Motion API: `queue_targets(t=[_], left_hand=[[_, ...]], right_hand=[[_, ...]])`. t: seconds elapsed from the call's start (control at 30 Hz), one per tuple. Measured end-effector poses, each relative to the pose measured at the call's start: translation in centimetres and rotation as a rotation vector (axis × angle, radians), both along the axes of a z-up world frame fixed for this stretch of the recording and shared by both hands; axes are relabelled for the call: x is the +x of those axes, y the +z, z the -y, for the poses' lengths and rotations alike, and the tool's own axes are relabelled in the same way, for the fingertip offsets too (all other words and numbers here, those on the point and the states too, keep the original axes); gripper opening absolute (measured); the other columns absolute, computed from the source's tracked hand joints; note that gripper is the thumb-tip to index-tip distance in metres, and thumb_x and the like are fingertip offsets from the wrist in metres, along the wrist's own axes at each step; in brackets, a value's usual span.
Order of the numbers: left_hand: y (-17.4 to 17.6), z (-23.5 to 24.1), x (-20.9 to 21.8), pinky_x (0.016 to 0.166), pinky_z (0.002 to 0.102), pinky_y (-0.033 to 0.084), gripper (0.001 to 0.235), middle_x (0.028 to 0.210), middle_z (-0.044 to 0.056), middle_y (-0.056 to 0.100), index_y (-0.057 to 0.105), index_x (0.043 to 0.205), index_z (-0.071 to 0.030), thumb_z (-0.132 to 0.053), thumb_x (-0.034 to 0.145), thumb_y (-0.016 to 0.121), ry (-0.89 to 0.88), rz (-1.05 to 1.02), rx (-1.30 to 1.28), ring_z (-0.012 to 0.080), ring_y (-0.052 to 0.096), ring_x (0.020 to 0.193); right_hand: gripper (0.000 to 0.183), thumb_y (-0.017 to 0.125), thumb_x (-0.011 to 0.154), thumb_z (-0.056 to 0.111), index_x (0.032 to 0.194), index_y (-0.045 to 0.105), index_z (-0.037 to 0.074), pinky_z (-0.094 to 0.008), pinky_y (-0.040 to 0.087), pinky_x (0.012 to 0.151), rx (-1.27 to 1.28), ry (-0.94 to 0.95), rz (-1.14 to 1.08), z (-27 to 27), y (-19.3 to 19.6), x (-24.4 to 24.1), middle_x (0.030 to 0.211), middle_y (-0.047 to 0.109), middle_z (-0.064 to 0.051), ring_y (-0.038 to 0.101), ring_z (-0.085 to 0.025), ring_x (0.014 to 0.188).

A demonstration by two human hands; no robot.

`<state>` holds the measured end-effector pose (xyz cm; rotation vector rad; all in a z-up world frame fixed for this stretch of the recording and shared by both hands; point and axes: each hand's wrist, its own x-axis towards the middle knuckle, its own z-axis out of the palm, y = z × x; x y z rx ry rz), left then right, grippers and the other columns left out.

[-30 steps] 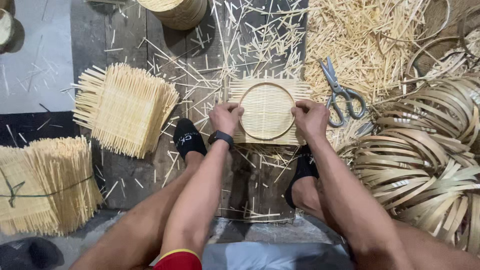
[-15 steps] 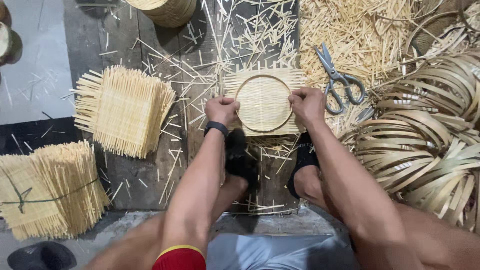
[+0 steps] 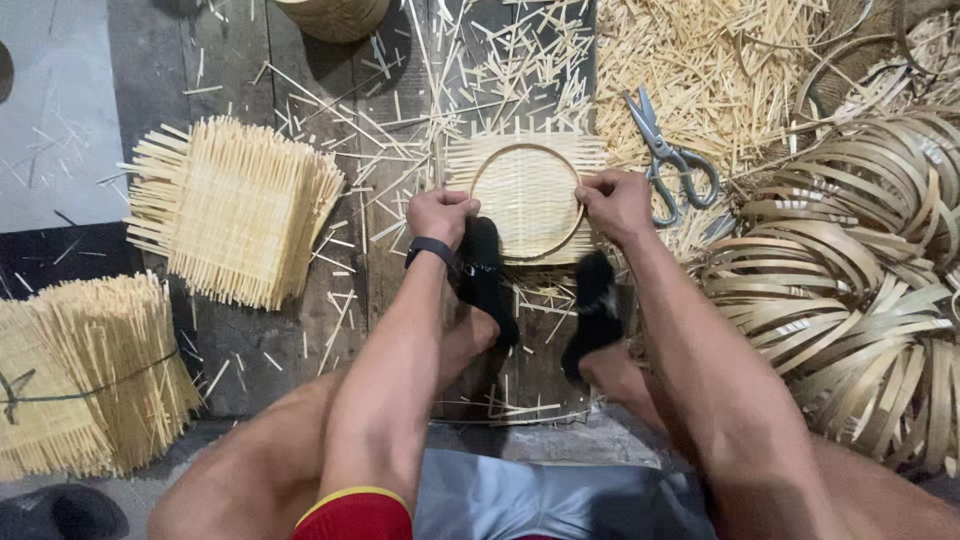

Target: The person sits on the floor and assembles small round bamboo baskets by placing woven bamboo mats over circular frames, then trimming the excess mat edges with shears. The person repeatedly picks mats and frames, fits them together, and cuts the overhang to finish each unit.

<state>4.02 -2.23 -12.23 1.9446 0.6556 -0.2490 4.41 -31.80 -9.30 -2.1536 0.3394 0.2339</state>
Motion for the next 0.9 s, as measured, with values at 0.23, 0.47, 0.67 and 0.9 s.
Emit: queue_targets(t=[0.23,0.47,0.67,0.9], left_hand=[[0.5,-0.5,0.9,0.069,0.030,0.059,0.024,0.079,0.008,0.079,0.083,0.082,-0.008,-0.015,0.063,0.095,-0.024,-0.008,-0.034,0.0159,0.073,0.069],[4.9,0.3,4.4,0.083,0.034,0.058,0.023,0.094,0.007,0.079,0.081,0.096,-0.011,-0.017,0.075,0.087,-0.309,-0.271,0.243,0.0181,0.073,0.086],[3.6,4.2,6.9,0.107,0.043,0.045,0.021,0.125,0.008,0.071,0.080,0.113,-0.015,-0.028,0.099,0.072,-0.632,0.647,0.188,0.0294,0.056,0.120],[1.6,4.7,6.8,0.101,0.039,0.049,0.021,0.114,0.006,0.073,0.081,0.107,-0.016,-0.029,0.097,0.067,-0.490,0.485,0.055,0.0293,0.062,0.112]], right_hand=[[0.014,0.083,0.082,0.013,0.090,0.081,0.003,-0.030,0.055,0.064,0.041,0.085,-0.056,0.4,1.7,1.5,0.077,0.076,-0.007,0.067,-0.013,0.070],[0.080,0.095,0.064,0.019,0.130,0.058,-0.008,-0.043,0.036,0.115,-0.545,0.538,-0.222,-6.4,11.1,2.3,0.147,0.042,-0.026,0.043,-0.037,0.134],[0.111,0.079,0.070,0.046,0.154,0.032,-0.009,-0.055,0.006,0.123,-0.846,0.967,0.009,-12.7,8.8,-1.4,0.162,0.017,-0.033,0.008,-0.046,0.150],[0.086,0.075,0.078,0.037,0.146,0.045,-0.005,-0.059,0.008,0.128,-0.936,0.860,0.366,-12.2,4.4,-2.8,0.161,0.027,-0.030,0.014,-0.046,0.155]])
